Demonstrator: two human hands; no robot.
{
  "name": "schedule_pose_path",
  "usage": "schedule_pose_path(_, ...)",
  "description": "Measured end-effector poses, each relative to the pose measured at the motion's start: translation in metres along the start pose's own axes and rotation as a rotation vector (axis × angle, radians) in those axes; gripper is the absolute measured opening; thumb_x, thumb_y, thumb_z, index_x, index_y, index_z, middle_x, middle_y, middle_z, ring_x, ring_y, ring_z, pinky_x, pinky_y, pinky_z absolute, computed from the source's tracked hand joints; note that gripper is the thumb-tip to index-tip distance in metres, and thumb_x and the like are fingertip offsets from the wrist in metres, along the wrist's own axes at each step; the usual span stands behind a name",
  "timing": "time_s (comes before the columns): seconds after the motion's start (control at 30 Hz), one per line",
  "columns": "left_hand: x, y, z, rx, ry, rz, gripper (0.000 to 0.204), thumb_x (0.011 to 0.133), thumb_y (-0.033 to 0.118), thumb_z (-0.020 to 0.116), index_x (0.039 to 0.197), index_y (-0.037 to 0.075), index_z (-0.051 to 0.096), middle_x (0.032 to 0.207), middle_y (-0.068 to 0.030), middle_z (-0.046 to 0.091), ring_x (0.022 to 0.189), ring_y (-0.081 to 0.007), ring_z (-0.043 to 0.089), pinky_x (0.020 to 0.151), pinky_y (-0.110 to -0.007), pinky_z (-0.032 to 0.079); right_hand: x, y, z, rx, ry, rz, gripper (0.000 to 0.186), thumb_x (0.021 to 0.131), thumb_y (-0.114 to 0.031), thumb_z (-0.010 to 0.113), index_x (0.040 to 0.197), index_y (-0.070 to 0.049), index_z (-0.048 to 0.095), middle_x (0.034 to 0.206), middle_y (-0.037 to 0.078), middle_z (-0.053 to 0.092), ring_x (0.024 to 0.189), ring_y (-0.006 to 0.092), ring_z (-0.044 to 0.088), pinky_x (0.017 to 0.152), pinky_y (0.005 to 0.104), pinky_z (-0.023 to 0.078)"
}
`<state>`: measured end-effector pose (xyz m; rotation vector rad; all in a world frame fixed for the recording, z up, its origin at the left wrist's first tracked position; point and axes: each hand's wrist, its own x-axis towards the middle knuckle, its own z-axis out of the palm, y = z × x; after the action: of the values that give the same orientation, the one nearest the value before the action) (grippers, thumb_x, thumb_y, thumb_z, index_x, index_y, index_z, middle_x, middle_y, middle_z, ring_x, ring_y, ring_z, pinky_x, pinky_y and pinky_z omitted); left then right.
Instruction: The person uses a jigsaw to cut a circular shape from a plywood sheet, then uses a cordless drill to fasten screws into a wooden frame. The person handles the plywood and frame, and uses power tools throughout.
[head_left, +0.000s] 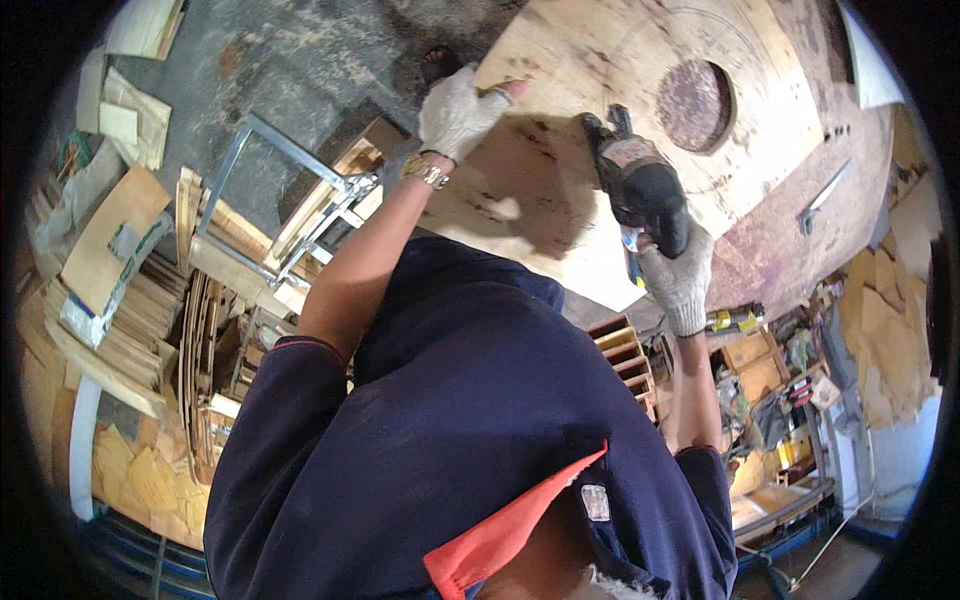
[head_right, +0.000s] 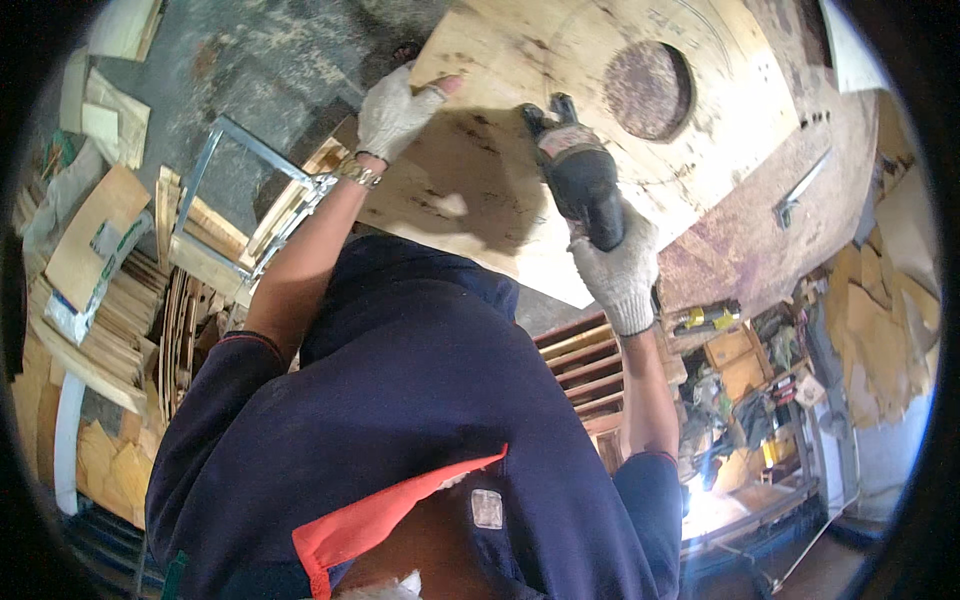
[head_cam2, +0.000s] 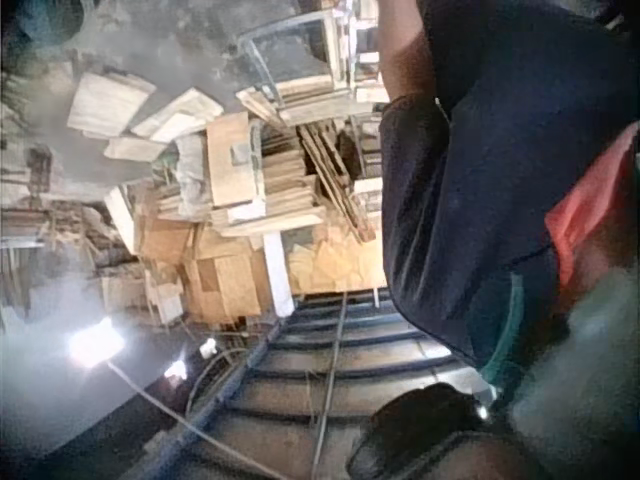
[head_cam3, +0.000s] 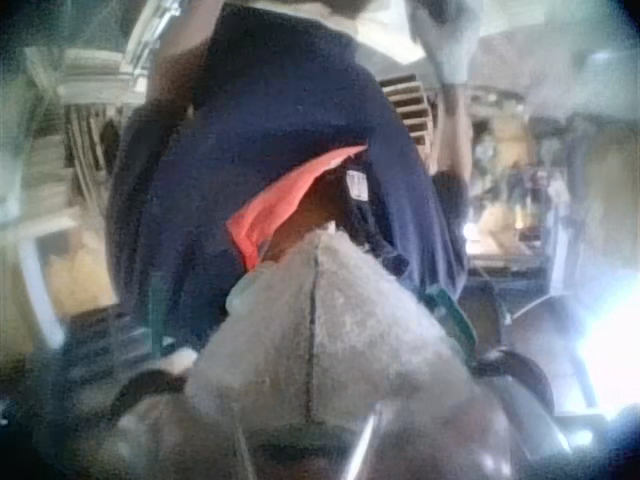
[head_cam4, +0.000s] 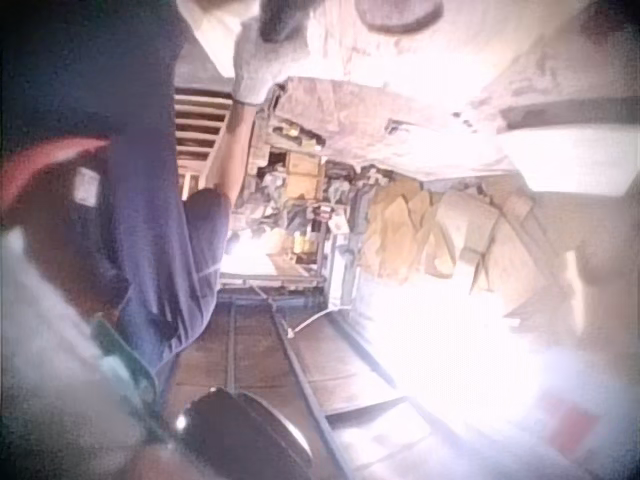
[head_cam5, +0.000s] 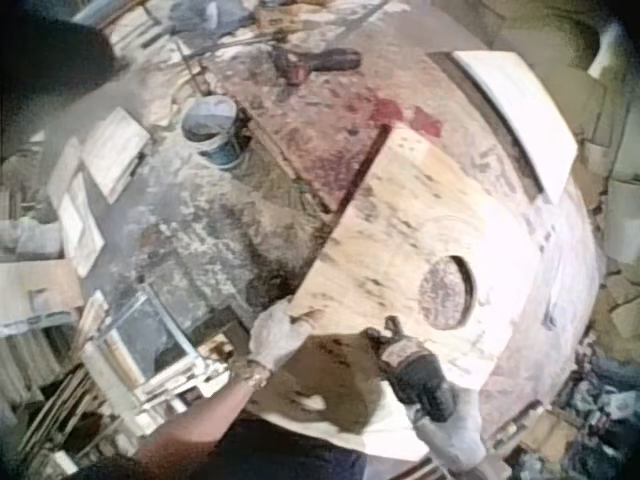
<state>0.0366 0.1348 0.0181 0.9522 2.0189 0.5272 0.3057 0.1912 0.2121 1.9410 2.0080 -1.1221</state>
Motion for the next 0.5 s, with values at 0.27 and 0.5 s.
schedule_pose_path(0.27, 0.000, -0.001, 0.003, 0.079, 0.024, -0.016, 0.073, 0.080, 0.075, 0.062, 0.109, 0.009, 0.072, 0.091, -0.0174, 0.073, 0.086, -0.0353, 0.071, 0.071, -0.044, 0.054, 0.000, -0.011, -0.007, 0.032, -0.081, 0.046, 0.021, 0.082, -0.019, 0.070, 0.092, -0.002, 0.068, 0.063, 0.008, 0.065, 0.062, 0.0186, 0.066, 0.062, 0.0364, 0.051)
schedule_pose_path(0.5, -0.037, 0.010, -0.011, -0.097, 0.019, -0.011, 0.062, 0.084, 0.063, 0.068, 0.112, 0.007, 0.070, 0.100, -0.0185, 0.073, 0.094, -0.0375, 0.070, 0.077, -0.043, 0.054, -0.008, -0.004, -0.007, -0.016, -0.173, 0.055, 0.028, 0.071, -0.016, 0.069, 0.094, 0.000, 0.068, 0.068, 0.015, 0.067, 0.066, 0.0268, 0.069, 0.066, 0.0393, 0.053)
